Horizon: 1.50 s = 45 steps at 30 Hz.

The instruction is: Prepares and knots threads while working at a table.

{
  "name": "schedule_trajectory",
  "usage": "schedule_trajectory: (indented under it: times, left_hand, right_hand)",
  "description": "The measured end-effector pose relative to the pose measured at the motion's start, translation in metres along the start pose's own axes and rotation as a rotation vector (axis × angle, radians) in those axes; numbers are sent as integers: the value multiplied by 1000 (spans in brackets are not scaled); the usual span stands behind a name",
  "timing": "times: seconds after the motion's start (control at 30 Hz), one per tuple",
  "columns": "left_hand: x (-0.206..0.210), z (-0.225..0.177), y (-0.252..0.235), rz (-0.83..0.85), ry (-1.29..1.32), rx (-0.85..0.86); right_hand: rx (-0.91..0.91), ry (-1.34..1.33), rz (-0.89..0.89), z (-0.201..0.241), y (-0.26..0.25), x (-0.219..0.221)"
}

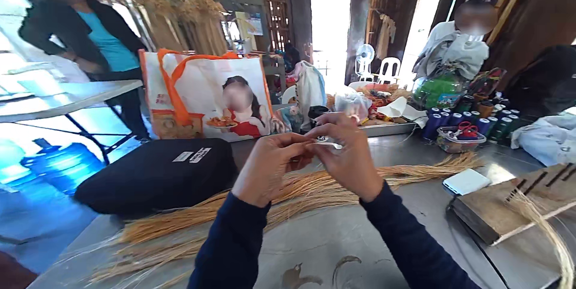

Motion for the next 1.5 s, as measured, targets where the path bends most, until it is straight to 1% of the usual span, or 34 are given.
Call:
schedule_trajectory:
  times: [0.23,0.37,0.47,0.53,0.6,0.67,0.7,0.77,0.8,0.83,0.87,0.93,1.0,1.07,1.13,1.2,1.33,1.43,1.5]
  left_hand:
    - [-5,2,-1,33,-45,40]
    - [-4,6,-2,25,-49,48]
    - [-1,9,-4,-2,-87,83]
    - [10,17,-5,-63,-111,79]
    - [36,47,-5,-100,-31,35]
    - [72,95,4,-94,57,-36]
    - [89,117,13,-62,41,-72]
    - [112,153,33,108,-131,-66]
    - [119,164,39,209,-212,-24]
    - [123,170,41,284,-251,15]
    - [124,172,42,331,-265,19]
    - [122,173,41,340,-259,-26]
    - [122,173,38,320,-235,-60]
    - [123,173,38,332,-233,-49]
    - [124,173,37,340,-247,-51]
    - [123,173,36,335,-251,-70]
    - [123,175,36,332,-220,-70]
    - [123,177,34,332,-200,-72]
    - [123,178,32,340,-208,-74]
  right_hand:
    - [5,-57,-15,-4,-1,6]
    - [2,-44,-31,-6,-1,7]
    - [34,-90,-58,-4,-2,7]
    - [46,-150,-133,-1,-4,1]
    - [28,-168,-216,2,-7,-10]
    - [12,-115,-237,2,-9,-26]
    - [9,-58,-246,0,-10,-35]
    - [32,112,-298,-16,-15,-54]
    - [76,220,-335,-33,-21,-65]
    - [173,338,-318,-52,-28,-79]
    - [322,440,-256,-74,-35,-95]
    - [671,616,-36,-123,-41,-133]
    - [944,816,168,-177,-29,-169]
    - [1101,974,232,-224,-1,-203]
    - [1224,1055,237,-252,28,-230]
    - [1296,1094,259,-276,48,-247]
    - [1372,1134,324,-311,68,-256]
    - [1358,1170,392,-321,68,-253]
    - [1301,1217,454,-322,64,-244]
Point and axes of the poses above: each hand's wrist, its own y-axis away from the middle knuckle, its own x-axis out of the palm, z = x × y, the point moved 2 cm from there along -y, towards the middle knuckle, and after that the axes turned 2 degrees about y, right-handed, at the moved point
